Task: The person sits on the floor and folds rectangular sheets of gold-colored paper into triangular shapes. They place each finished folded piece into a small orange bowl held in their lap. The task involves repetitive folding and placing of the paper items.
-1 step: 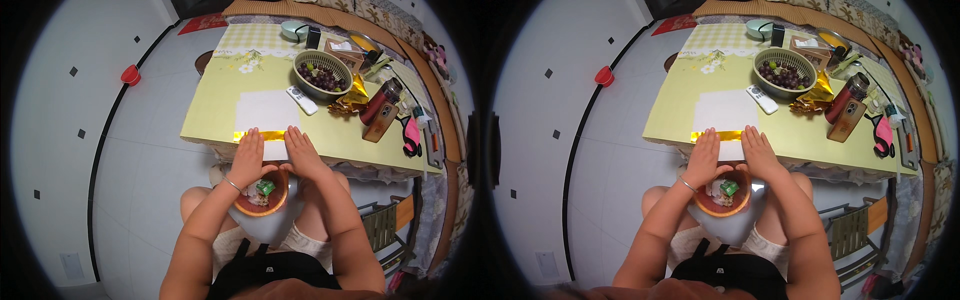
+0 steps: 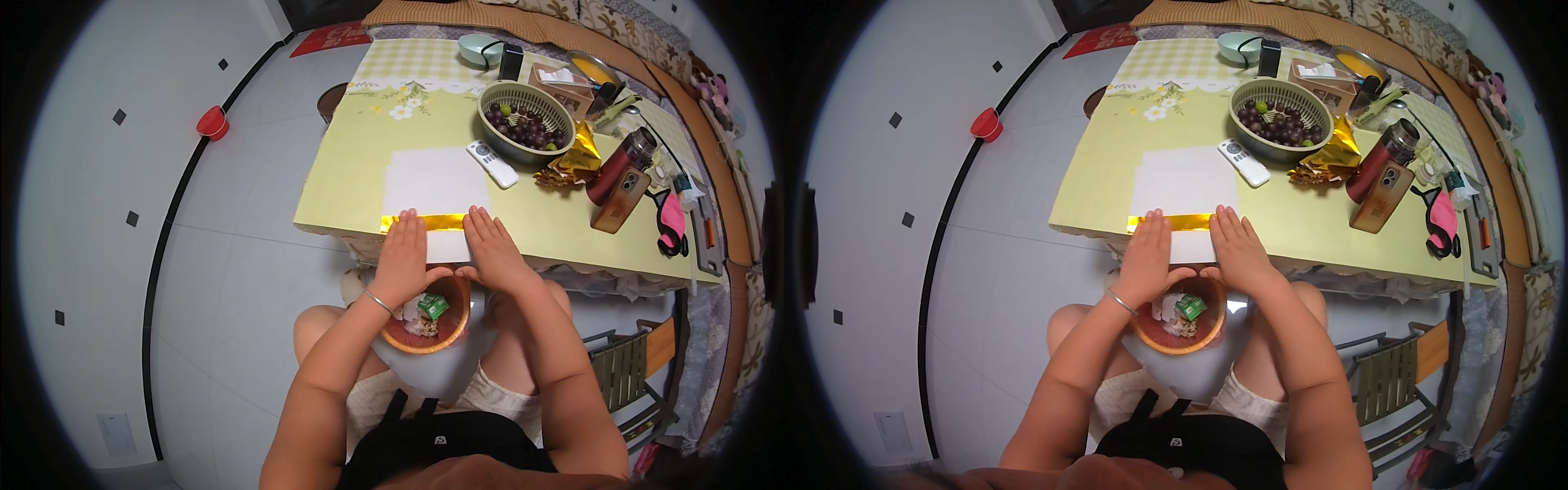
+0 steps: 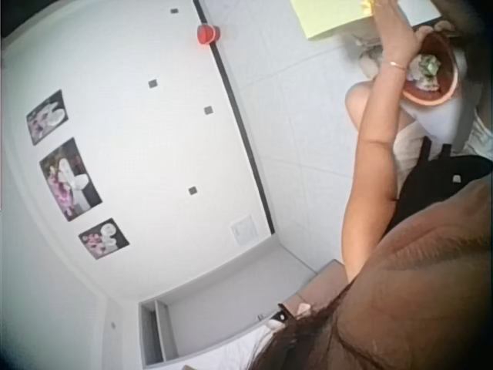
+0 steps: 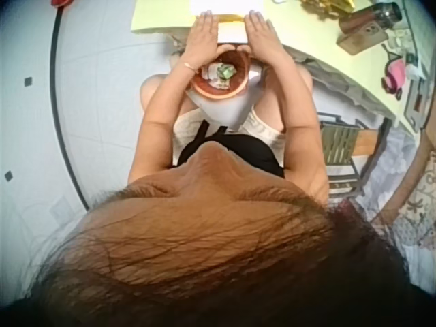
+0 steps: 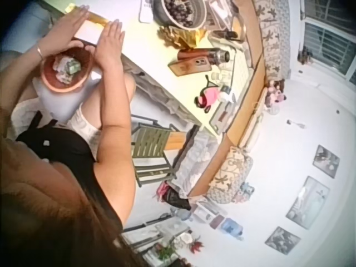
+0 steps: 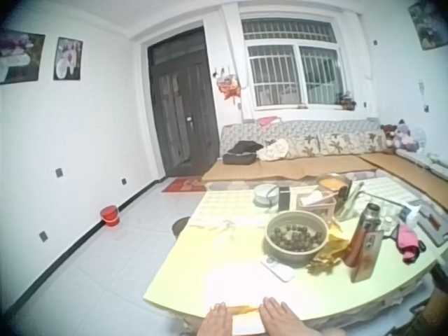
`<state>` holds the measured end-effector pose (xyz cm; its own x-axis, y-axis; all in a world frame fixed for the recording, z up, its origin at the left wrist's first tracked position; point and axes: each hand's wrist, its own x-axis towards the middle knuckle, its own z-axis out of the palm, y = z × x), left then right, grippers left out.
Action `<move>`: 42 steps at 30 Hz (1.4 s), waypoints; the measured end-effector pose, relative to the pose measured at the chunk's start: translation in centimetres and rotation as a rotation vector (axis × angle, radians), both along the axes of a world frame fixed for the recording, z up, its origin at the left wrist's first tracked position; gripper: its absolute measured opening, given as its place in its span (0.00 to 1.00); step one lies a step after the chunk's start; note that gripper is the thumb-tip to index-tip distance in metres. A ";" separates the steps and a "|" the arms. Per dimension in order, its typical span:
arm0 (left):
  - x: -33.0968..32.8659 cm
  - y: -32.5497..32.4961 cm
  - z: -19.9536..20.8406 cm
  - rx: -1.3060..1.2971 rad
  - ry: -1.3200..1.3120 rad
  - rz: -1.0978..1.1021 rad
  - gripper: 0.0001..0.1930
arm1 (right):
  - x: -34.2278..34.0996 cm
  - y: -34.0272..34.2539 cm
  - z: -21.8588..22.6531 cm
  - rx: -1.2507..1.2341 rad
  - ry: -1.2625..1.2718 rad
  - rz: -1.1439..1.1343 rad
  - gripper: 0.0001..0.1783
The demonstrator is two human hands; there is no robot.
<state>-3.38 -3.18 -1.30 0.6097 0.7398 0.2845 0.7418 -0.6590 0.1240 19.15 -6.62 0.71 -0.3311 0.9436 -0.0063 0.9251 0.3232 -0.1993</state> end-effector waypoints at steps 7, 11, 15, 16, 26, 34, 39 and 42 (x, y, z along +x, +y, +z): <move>-0.7 0.5 0.5 0.084 0.027 0.245 0.38 | 1.7 1.7 -0.3 0.175 0.229 0.013 0.28; -0.1 1.4 1.9 0.184 -0.157 0.082 0.25 | 1.7 2.6 0.5 0.308 0.264 0.013 0.10; 0.9 2.1 2.2 0.038 -0.250 -0.058 0.18 | 0.6 2.9 1.3 0.293 0.193 -0.018 0.05; 1.0 2.3 2.1 0.023 -0.232 -0.067 0.17 | 0.6 3.0 1.2 0.298 0.181 -0.022 0.05; 1.8 4.0 2.4 0.014 -0.254 -0.057 0.10 | 0.0 3.6 1.2 0.293 0.116 -0.061 0.05; 1.7 3.8 2.7 0.036 -0.191 -0.122 0.05 | 0.5 2.8 2.1 0.274 0.292 -0.063 0.06; 1.6 3.4 2.5 0.087 -0.101 -0.140 0.03 | 1.1 2.9 2.1 0.224 0.430 -0.118 0.08; 1.7 3.5 2.2 0.158 -0.111 -0.138 0.01 | 1.5 3.5 1.0 0.271 0.520 -0.179 0.09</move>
